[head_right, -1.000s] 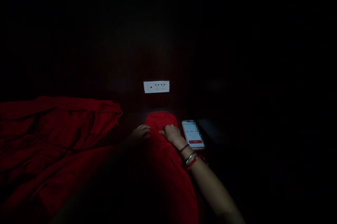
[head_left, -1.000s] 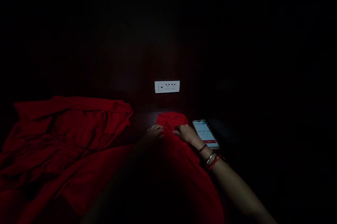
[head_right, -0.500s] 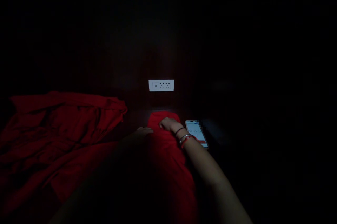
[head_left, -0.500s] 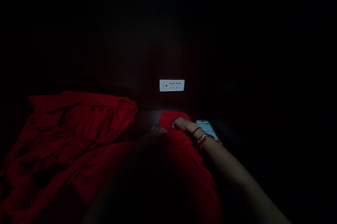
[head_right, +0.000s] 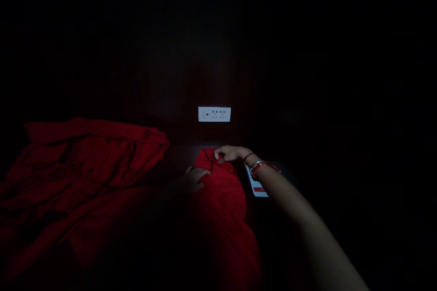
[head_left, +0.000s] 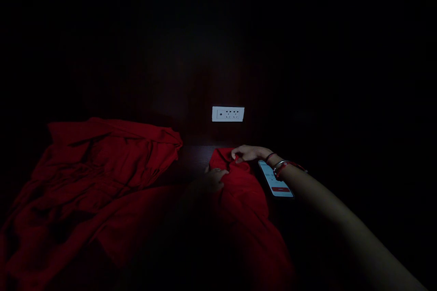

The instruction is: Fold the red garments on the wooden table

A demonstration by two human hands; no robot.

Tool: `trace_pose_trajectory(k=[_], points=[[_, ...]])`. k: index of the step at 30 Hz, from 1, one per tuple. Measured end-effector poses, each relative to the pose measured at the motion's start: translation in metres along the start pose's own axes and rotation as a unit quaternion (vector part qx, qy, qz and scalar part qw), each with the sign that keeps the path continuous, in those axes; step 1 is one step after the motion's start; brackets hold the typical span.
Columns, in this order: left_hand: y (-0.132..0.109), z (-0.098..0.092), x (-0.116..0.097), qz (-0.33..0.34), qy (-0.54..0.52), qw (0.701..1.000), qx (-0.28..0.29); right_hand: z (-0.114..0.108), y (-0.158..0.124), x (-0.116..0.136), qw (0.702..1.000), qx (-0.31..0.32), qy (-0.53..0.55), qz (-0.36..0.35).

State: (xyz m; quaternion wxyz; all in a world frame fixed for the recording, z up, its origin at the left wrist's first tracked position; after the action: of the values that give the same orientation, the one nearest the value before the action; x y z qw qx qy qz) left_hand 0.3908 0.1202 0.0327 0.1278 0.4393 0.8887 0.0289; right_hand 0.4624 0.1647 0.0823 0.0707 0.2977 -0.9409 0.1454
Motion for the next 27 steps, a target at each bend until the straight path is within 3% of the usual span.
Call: trace_pose_trajectory(k=[3, 6, 12, 14, 18, 20, 24, 27], points=[[-0.004, 0.005, -0.008, 0.033, -0.002, 0.998, 0.046, 0.021, 0.012, 0.005, 0.999, 0.041, -0.028, -0.006], [-0.008, 0.005, -0.012, 0.056, 0.001, 0.996, 0.073, 0.031, 0.02, -0.006, 0.989, 0.068, -0.119, 0.051], [-0.004, 0.009, -0.01, 0.06, 0.012, 0.995, 0.083, 0.0, 0.017, -0.04, 0.942, -0.027, -0.291, 0.165], [-0.002, 0.008, -0.008, 0.054, 0.012, 0.996, 0.075, -0.008, 0.011, -0.051, 0.938, -0.061, -0.283, 0.191], [0.0, 0.004, -0.007, 0.035, 0.007, 0.998, 0.051, -0.014, 0.011, -0.047, 0.966, -0.133, -0.15, 0.161], [-0.001, 0.003, -0.008, 0.025, 0.004, 0.999, 0.046, -0.008, 0.017, -0.046, 0.967, -0.131, -0.116, 0.183], [-0.005, 0.007, -0.006, 0.001, 0.013, 0.998, 0.055, 0.012, 0.031, -0.049, 0.953, -0.072, -0.13, 0.263], [-0.008, 0.007, 0.004, -0.032, 0.033, 0.998, 0.052, 0.004, 0.032, -0.046, 0.945, -0.109, -0.136, 0.278]])
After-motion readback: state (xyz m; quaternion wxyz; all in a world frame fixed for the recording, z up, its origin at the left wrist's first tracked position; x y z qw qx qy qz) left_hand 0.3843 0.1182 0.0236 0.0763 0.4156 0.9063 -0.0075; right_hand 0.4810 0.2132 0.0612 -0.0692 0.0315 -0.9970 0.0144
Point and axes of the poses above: each hand's wrist, its own y-axis towards the middle knuckle, its own z-axis out of the palm, x = y × z, the point moved 10 cm from there along y, towards the middle knuckle, and after that the axes turned 3 degrees about z, right-handed, at the moved point
